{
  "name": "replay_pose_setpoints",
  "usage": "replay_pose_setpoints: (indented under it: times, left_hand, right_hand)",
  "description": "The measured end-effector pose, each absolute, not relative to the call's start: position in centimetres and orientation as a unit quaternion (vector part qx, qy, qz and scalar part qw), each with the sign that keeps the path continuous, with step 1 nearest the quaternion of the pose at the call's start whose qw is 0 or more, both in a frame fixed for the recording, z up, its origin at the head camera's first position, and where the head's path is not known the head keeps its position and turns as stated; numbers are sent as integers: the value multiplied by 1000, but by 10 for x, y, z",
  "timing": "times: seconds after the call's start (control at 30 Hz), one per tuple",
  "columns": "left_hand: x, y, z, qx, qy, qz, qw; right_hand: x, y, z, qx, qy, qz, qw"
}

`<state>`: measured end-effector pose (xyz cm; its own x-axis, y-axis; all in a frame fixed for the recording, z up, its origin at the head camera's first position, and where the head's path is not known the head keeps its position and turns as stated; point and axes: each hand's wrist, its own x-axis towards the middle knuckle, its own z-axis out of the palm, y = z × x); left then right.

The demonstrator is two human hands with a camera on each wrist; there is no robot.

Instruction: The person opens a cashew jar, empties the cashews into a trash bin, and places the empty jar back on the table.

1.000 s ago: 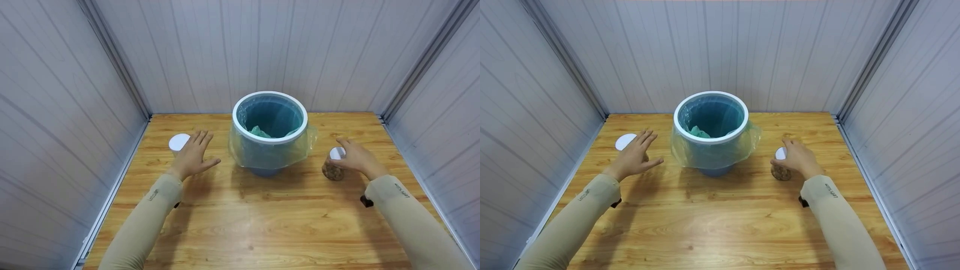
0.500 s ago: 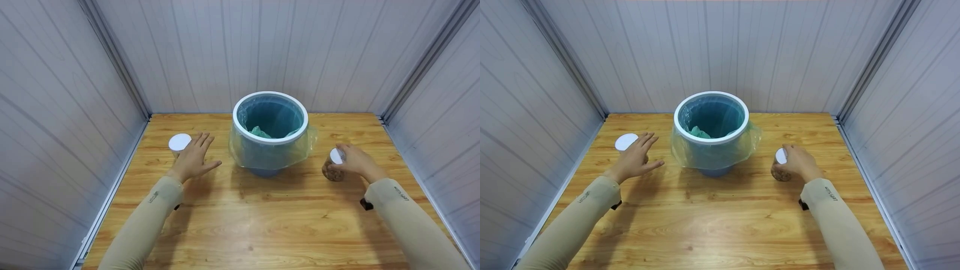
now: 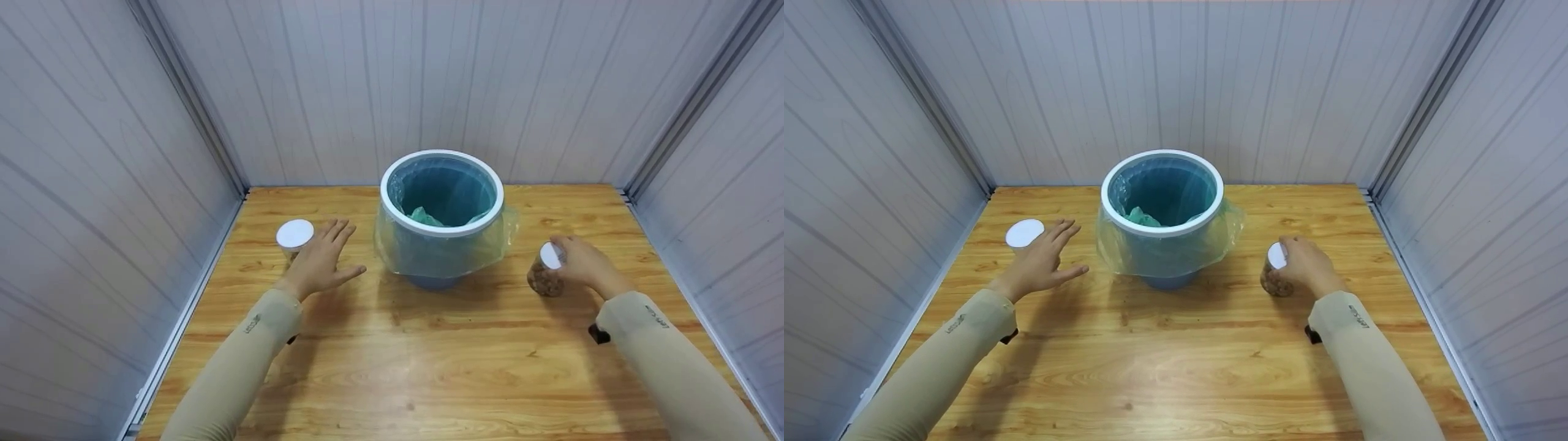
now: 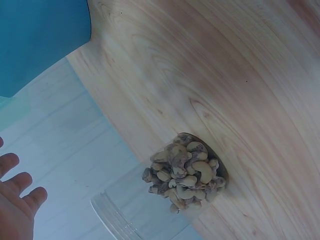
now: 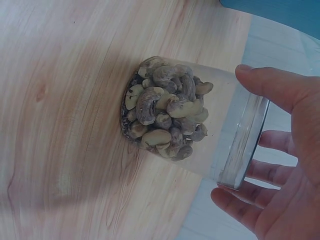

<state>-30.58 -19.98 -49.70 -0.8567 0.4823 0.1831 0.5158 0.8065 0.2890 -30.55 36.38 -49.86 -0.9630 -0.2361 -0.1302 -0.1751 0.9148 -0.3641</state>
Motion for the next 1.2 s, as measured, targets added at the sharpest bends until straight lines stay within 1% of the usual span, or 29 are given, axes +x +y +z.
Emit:
replay_pose_setpoints:
  times: [0.33,0.63,0.83,1.2]
  left_hand:
    - [-303,-199,-496,-261,-947,-180,50]
    - [-300,-197,-493,-253,-943,-212,33]
    - [-298,-196,-490,-256,-940,-221,34]
    - [-296,-192,-486,-268,-933,-235,42]
  right_hand:
    - [-304,362,-497,-113,973,-183,82]
    - [-303,363,-497,-119,972,-188,81]
    - [-302,362,-496,-118,971,-190,89]
    - [-303,363,-498,-131,970,-188,79]
